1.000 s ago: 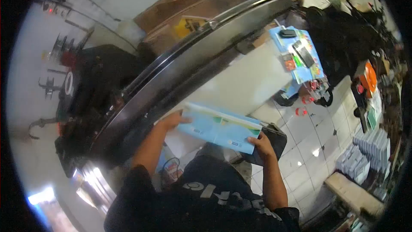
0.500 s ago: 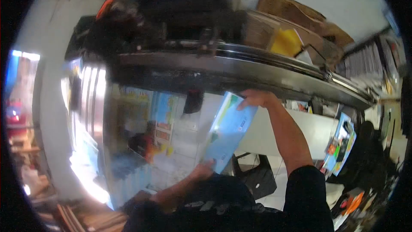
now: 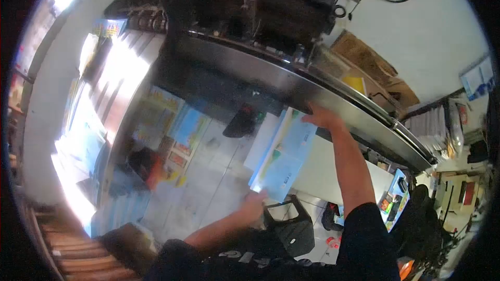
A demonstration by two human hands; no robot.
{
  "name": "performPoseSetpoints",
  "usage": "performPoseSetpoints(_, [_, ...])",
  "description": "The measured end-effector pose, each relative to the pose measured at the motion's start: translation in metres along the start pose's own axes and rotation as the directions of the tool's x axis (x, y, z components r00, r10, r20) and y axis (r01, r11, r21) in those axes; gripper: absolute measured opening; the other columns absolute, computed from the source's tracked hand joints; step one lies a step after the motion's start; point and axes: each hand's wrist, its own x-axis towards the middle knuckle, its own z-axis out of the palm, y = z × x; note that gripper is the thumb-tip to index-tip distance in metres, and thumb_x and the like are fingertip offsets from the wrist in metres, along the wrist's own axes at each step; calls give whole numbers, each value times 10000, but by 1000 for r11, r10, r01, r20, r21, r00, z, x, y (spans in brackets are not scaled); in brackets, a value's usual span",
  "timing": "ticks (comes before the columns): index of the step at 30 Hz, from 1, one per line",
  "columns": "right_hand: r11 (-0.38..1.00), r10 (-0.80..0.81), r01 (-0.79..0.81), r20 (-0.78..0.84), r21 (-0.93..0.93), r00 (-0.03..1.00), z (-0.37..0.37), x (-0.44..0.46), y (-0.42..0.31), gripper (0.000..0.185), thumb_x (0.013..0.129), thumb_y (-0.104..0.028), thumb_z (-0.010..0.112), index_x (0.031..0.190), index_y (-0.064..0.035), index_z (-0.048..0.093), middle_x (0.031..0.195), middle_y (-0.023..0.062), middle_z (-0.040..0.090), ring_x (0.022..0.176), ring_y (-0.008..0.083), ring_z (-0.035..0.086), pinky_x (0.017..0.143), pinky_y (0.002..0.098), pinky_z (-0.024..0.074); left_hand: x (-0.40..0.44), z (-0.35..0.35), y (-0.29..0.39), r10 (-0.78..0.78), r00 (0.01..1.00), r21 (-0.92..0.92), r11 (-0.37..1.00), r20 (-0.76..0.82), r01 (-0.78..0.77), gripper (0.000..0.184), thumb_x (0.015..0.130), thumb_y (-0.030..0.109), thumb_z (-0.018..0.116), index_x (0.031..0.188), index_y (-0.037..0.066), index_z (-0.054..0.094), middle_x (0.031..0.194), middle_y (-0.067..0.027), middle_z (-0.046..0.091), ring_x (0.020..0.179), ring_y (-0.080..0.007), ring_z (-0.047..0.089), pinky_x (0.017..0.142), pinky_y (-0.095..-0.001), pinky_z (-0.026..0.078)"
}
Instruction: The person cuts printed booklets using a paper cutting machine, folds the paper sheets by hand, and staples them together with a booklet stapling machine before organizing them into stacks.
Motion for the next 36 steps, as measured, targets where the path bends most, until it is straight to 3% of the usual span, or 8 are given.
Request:
performPoseSetpoints(5, [747, 241, 186, -521, 638, 819, 52, -97, 8, 766, 861, -297, 675, 1479, -10, 327, 1431, 275, 451, 1355, 345, 426, 1108, 398, 351, -40, -77, -12, 142, 982, -263, 959, 124, -105, 800, 955, 641, 411, 1480, 61, 243, 1518, -128, 289, 1404, -257, 291, 1162, -452, 202])
performPoseSetpoints(13, [604, 594, -60, -398, 795, 699, 185, -208, -47, 557, 901, -272, 648, 1348, 22, 491, 1291, 233, 587, 1198, 311, 574, 994, 374, 449, -161, -200, -21, 256, 953, -171, 944, -164, -283, 923, 893, 668, 524, 1513, 67, 200, 1486, -180, 386, 1398, -296, 343, 1137, -460, 256])
performPoseSetpoints(17, [889, -45, 329, -652, 320, 757, 107, -283, -247, 232, 895, -76, 553, 1095, -5, 648, 1052, 208, 675, 959, 366, 663, 855, 417, 510, -246, -240, -2, 365, 842, 189, 930, -397, -315, 569, 928, 433, 631, 1332, 53, 507, 1231, -147, 595, 1101, -217, 590, 941, -405, 458])
performPoseSetpoints(22, [475, -856, 790, -413, -389, 311, 38, -401, -470, 239, 727, -36, 629, 959, -71, 669, 939, 102, 692, 838, 271, 666, 715, 391, 509, -346, -263, 43, 664, 594, 574, 728, -454, -375, 349, 921, 273, 653, 1172, 31, 629, 912, -80, 667, 823, -162, 623, 786, -313, 501])
performPoseSetpoints(26, [46, -997, 879, 38, -474, 73, -22, -370, -527, 328, 905, -141, 597, 1171, 47, 630, 1292, 216, 570, 1061, 295, 647, 898, 416, 503, -440, -277, 94, 823, 146, 764, 565, -549, -312, 297, 886, 181, 704, 1125, 27, 618, 870, -33, 659, 821, -120, 605, 754, -295, 496])
performPoseSetpoints(29, [337, -820, 826, 291, -452, 493, -10, -254, -531, 265, 782, -63, 662, 1043, -16, 652, 1053, 149, 664, 928, 273, 668, 805, 396, 517, -467, -323, 121, 816, -313, 873, 432, -486, -228, 407, 844, 210, 750, 1182, 44, 594, 923, -60, 656, 846, -151, 600, 793, -303, 480])
performPoseSetpoints(31, [255, -707, 964, -664, 78, 242, 53, -168, -608, 356, 785, -105, 722, 1115, -4, 633, 1097, 185, 666, 1013, 305, 654, 882, 413, 510, -481, -337, 159, 813, -339, 880, 455, -473, -136, 557, 818, 281, 770, 1261, 30, 542, 1120, -143, 622, 1027, -233, 591, 920, -360, 455])
performPoseSetpoints(36, [356, -902, 933, -281, -54, 328, 130, 13, -717, 715, 838, -304, 741, 1378, 47, 432, 1362, 264, 497, 1251, 394, 506, 1034, 428, 423, -468, -414, 224, 743, -369, 807, 590, -559, -34, 635, 905, 437, 634, 1315, -27, 493, 1378, -243, 462, 1312, -371, 429, 1094, -446, 347])
